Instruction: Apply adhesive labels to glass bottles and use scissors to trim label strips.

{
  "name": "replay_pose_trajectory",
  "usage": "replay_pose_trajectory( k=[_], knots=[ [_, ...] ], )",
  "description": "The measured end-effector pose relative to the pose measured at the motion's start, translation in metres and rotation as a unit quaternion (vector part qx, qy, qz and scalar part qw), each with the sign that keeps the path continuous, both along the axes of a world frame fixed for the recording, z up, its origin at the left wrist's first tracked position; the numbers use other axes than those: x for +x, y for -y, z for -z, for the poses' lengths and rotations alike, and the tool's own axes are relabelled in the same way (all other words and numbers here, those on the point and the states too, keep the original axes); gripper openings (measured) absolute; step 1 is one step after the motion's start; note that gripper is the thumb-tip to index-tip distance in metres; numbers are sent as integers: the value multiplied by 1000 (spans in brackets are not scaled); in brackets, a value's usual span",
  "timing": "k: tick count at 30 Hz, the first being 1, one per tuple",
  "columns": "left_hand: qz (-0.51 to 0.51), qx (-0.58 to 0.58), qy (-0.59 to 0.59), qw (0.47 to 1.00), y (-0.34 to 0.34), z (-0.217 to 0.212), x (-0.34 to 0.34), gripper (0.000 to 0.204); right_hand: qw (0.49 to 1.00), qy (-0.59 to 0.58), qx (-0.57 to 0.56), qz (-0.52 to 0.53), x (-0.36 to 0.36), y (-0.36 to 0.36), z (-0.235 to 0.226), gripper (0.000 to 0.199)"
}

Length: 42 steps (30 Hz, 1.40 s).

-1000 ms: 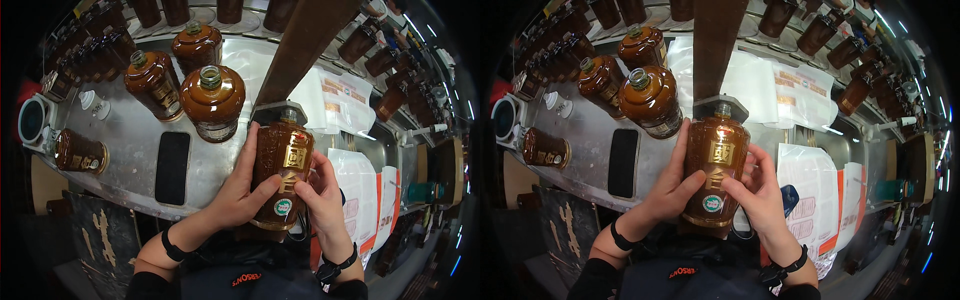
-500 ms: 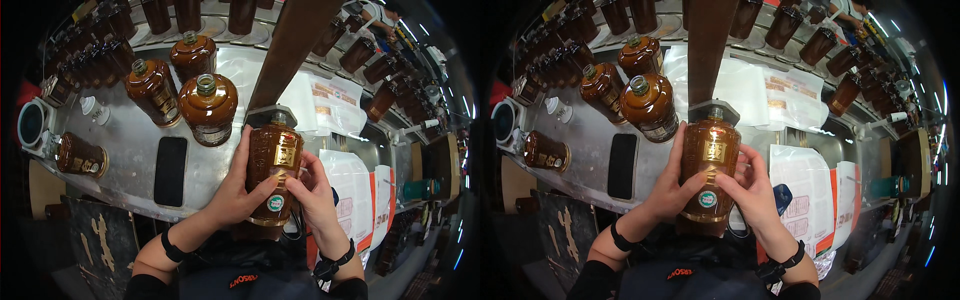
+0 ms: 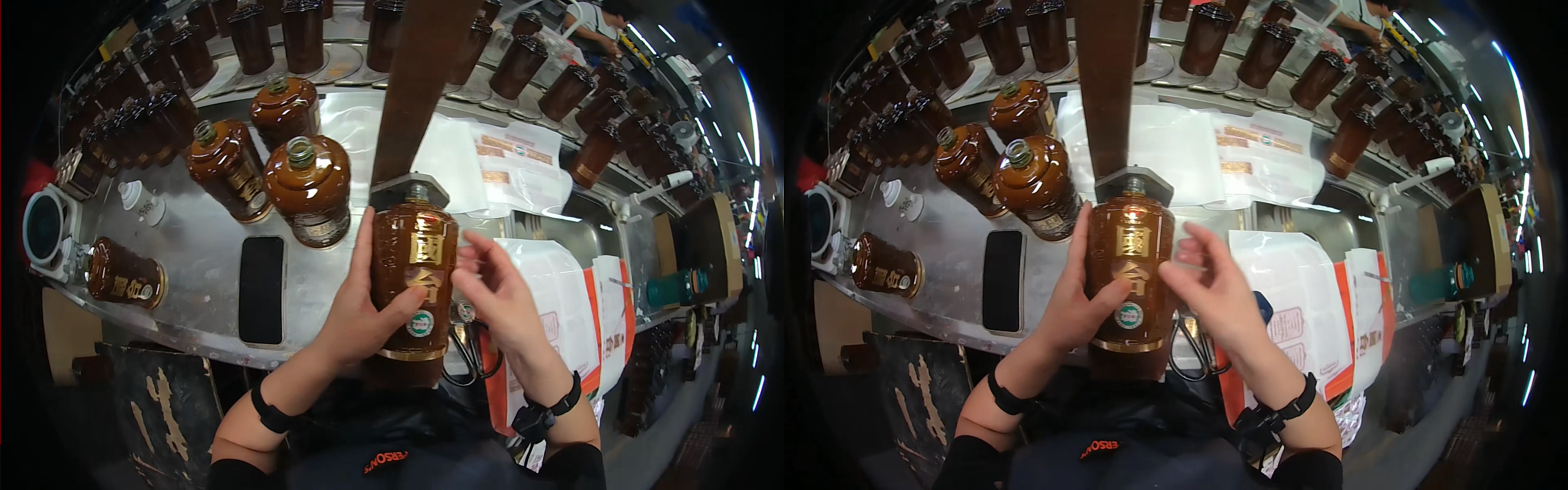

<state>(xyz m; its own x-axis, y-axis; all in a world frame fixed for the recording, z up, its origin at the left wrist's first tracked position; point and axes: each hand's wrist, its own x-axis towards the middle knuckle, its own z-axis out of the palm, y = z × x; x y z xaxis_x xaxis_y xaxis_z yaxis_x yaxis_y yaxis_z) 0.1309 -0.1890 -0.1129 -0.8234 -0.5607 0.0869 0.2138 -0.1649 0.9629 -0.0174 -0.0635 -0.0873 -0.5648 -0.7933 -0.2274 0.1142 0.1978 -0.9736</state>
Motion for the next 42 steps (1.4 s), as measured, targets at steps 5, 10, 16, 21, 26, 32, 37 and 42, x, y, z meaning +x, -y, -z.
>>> replay_pose_trajectory(
  k=[5,10,16,21,26,32,37,42],
  knots=[
    [16,31,23,999,2,2,4,94,933,-324,149,-50,-51,-62,-6,53],
    [13,55,18,998,-1,0,1,93,818,-490,278,-115,-40,-98,2,63],
    [14,24,39,999,1,2,4,99,816,-490,287,-106,-43,-96,1,57],
    [9,28,50,998,0,2,1,107,929,-335,154,-17,-68,-93,-30,23],
    [-46,-33,53,997,-2,15,1,107,962,-260,46,-73,-13,-26,-76,20],
    [-35,-5,10,999,-6,13,-4,109,914,-369,21,-168,3,16,-67,21],
    [-43,0,10,999,-6,13,-2,110,865,-483,8,-137,4,27,-69,23],
    [20,55,30,998,2,14,10,122,823,-541,-24,-172,18,8,-63,34]
  ],
)
